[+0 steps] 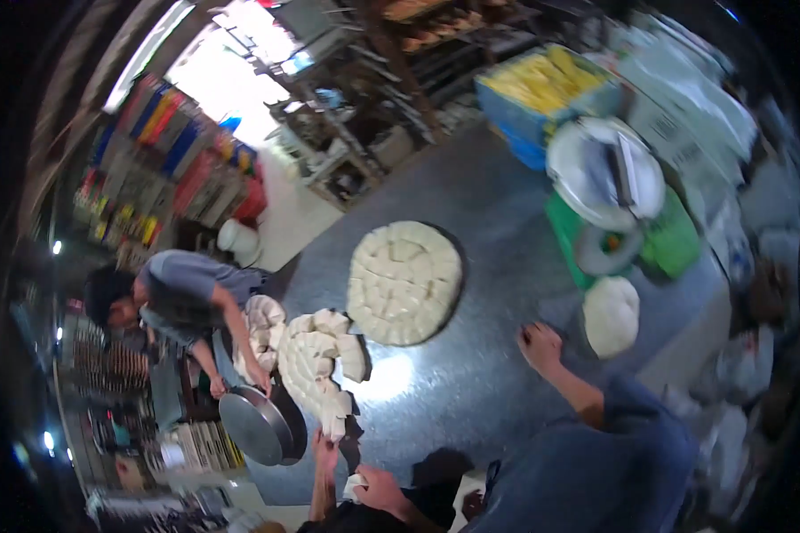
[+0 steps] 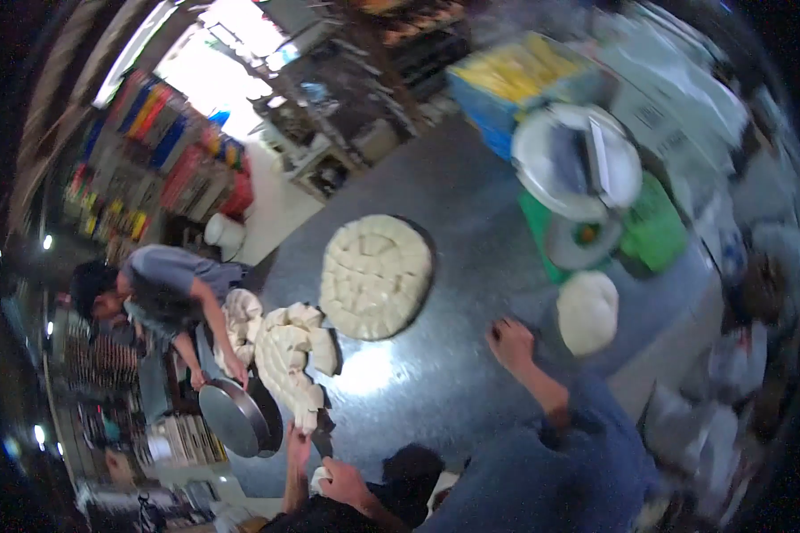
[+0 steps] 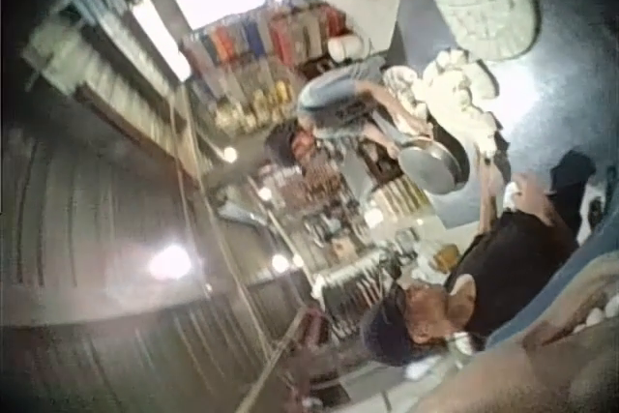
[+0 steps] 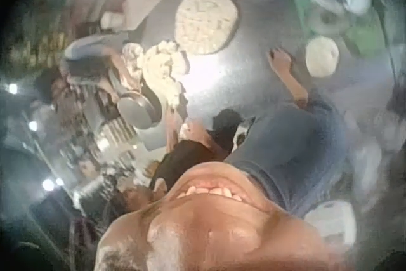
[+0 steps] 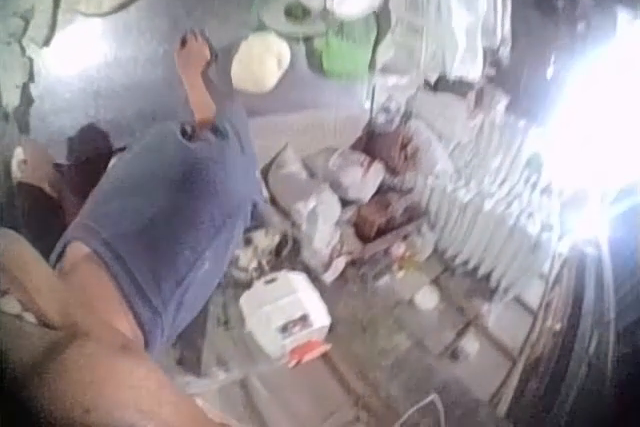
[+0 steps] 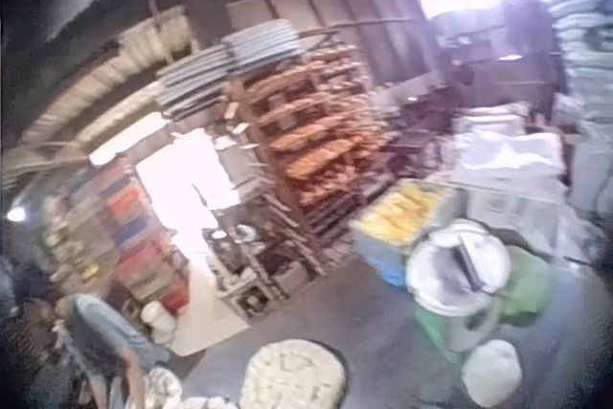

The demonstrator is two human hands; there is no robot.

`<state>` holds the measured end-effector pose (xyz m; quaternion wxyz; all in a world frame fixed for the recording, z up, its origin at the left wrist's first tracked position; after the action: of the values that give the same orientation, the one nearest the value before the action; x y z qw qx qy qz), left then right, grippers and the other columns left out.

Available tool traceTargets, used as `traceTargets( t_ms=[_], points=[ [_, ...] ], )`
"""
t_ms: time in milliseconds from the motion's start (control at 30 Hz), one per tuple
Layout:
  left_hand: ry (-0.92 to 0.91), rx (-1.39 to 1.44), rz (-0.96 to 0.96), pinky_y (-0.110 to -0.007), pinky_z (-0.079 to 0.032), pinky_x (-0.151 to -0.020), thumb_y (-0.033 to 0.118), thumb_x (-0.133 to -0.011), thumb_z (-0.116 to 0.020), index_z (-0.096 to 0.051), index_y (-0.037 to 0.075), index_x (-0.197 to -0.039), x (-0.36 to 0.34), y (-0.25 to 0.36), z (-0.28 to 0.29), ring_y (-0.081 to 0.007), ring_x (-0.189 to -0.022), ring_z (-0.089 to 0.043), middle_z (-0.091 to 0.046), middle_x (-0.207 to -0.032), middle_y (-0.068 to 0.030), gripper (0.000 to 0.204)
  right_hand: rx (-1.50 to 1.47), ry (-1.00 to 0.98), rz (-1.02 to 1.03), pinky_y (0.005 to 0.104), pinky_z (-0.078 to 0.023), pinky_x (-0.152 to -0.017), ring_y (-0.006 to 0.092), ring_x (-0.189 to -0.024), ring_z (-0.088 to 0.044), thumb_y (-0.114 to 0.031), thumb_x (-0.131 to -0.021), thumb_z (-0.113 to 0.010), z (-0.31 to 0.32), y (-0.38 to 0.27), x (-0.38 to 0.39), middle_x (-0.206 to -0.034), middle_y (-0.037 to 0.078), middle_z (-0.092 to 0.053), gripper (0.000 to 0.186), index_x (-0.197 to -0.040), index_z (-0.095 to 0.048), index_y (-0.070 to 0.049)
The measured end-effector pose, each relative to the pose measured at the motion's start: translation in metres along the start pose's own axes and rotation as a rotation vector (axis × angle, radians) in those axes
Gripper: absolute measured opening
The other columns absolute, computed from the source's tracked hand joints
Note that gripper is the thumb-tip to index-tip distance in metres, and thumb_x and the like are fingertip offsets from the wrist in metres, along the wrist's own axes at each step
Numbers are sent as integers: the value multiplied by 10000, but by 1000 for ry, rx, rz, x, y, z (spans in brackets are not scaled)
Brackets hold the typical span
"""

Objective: The recorder uses an industrial mixer to combine ingredients for dough and then shapes the dough into balls on a workbench.

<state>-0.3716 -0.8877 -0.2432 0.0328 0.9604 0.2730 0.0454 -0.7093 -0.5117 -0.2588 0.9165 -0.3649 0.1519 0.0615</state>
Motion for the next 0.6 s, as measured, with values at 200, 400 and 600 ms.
traceTargets(
  t_ms=[200,400,600],
  points=[
    [36,405,189,-300,-398,-759,272,-785,-519,-547,180,-946,-21,-127,-78,-129,-889,-516,-513,-939,12,188,4,90,-4,387,-450,-586,287,-654,-558,-165,-797,-610,7,30,13,-681,97,-529,202,-665,-524,-38],
    [738,2064,200,-352,-344,-943,298,-855,-511,-607,246,-1079,-84,-82,15,-154,-1105,-499,-538,-1199,-5,249,64,103,22,387,-464,-613,285,-698,-579,-175,-772,-621,6,27,21,-707,97,-555,173,-666,-554,-57],
    [383,2526,137,-411,-329,-974,263,-873,-477,-641,242,-1011,-144,103,28,-187,-1100,-530,-560,-1182,-27,215,-100,80,111,380,-454,-599,290,-660,-559,-166,-778,-631,8,16,25,-668,106,-519,220,-644,-509,-41]
  ],
)
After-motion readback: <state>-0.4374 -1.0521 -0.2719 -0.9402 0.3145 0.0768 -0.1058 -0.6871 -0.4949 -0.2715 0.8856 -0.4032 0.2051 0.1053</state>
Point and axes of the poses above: each hand's wrist, its own x-axis away from the middle knuckle, its own z-axis out of the back of the hand, y = z × x, the point moved 4 cm from there along -x, towards the middle knuckle
